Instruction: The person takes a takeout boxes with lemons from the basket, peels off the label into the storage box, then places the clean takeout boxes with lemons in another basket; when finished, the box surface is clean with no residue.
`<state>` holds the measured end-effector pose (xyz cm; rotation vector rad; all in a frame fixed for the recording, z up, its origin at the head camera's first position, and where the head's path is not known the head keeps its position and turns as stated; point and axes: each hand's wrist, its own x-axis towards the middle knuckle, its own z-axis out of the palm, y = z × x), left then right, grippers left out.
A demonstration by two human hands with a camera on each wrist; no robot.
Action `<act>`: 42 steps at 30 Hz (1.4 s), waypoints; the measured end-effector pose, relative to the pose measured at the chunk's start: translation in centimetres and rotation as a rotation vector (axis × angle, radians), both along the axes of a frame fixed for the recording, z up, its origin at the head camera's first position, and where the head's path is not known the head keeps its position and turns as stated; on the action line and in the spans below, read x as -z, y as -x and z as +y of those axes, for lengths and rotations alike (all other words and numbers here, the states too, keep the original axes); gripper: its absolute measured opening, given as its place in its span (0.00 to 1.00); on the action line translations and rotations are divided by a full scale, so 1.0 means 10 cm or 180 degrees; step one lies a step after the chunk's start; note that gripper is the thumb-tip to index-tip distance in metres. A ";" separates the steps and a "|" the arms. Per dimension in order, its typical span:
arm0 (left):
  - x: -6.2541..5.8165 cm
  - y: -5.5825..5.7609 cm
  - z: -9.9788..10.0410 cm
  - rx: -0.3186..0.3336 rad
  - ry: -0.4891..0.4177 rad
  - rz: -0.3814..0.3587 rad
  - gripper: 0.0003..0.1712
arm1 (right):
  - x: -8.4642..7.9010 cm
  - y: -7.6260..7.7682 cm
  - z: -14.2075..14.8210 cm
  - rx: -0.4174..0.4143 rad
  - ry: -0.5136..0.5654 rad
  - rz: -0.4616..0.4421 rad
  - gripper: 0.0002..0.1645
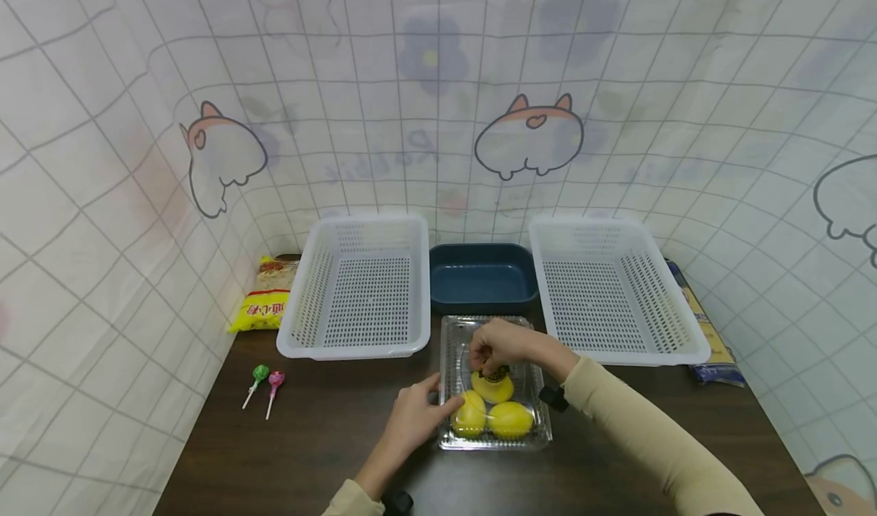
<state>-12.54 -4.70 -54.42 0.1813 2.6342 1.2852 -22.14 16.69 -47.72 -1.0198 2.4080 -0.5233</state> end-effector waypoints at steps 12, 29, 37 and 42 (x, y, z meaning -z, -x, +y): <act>0.07 0.00 0.06 0.0094 -0.0152 0.0041 0.41 | -0.05 -0.07 0.08 0.0065 -0.0122 0.0094 0.06; 0.04 0.02 0.02 0.0026 -0.0096 0.0115 0.43 | -0.29 0.06 0.06 -0.0031 -0.0188 0.0131 0.07; 0.06 -0.01 -0.01 0.0049 -0.0011 0.0166 0.43 | -0.40 0.29 0.11 0.0105 0.0073 0.0077 0.05; 0.03 -0.02 -0.01 0.0081 0.0112 0.0264 0.41 | -0.53 0.49 0.17 0.0352 0.0140 0.0113 0.02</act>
